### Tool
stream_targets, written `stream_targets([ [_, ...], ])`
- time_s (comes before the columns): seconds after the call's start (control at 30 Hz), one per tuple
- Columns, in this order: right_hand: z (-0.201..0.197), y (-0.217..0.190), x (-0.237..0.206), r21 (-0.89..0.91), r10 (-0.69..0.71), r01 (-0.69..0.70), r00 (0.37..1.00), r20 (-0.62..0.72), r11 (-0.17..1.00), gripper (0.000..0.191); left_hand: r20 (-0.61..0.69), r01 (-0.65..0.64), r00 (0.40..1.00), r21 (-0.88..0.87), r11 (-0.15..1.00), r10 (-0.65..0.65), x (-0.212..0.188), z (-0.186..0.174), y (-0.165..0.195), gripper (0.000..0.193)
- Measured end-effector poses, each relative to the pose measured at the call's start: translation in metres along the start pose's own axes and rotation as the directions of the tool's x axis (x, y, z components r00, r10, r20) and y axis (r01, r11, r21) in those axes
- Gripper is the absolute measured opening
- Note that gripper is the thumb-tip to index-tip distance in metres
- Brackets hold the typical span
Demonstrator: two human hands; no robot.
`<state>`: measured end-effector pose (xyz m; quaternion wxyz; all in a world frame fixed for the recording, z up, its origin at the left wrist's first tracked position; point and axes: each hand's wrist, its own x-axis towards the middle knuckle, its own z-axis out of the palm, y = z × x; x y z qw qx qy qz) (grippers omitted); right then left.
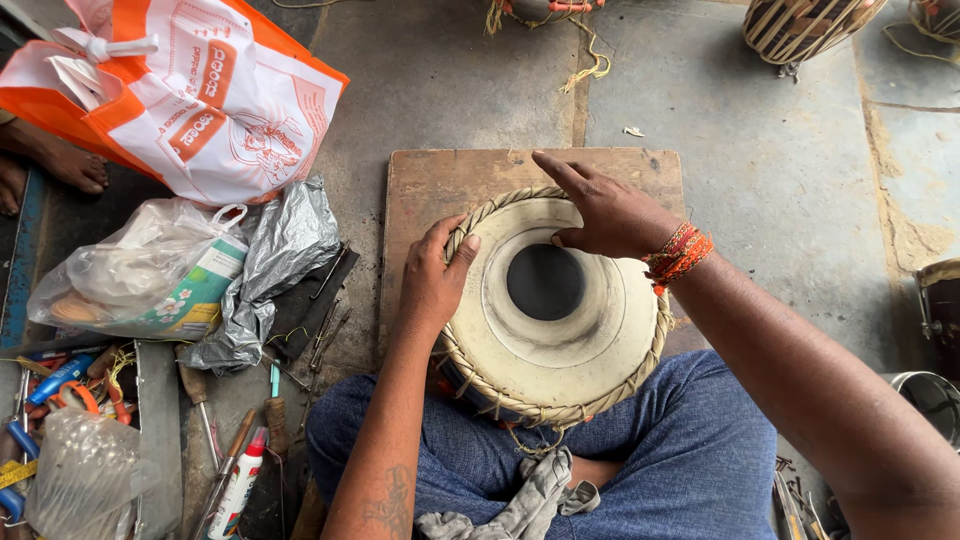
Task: The person sits cross-legged and scrubs the surface of a tabla drum with a small abrasive pad, then wipes it with a cloth. The drum rests on a wooden board on the floor.
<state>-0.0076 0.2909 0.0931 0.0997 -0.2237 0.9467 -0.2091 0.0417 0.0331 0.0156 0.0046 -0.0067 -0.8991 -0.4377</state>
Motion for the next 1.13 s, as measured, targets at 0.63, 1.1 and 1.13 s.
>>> stream_targets([
  [0.63,0.003,-0.003,-0.011,0.168,0.042,-0.011,0.982,-0.184,0.986,0.105,-0.032,-0.148,0.989,-0.112,0.983,0.145,0.001,-0.004,0.003,0.059],
  [1.1,0.004,-0.015,-0.011,0.007,-0.008,0.008,0.997,-0.075,1.0,0.111,0.001,-0.133,0.991,-0.166,0.977,0.135,-0.02,-0.001,0.012,0.052],
  [1.13,0.004,-0.014,-0.012,0.011,-0.003,0.004,0.998,-0.063,1.0,0.112,0.01,-0.121,0.992,-0.158,0.98,0.124,-0.02,-0.002,0.013,0.052],
])
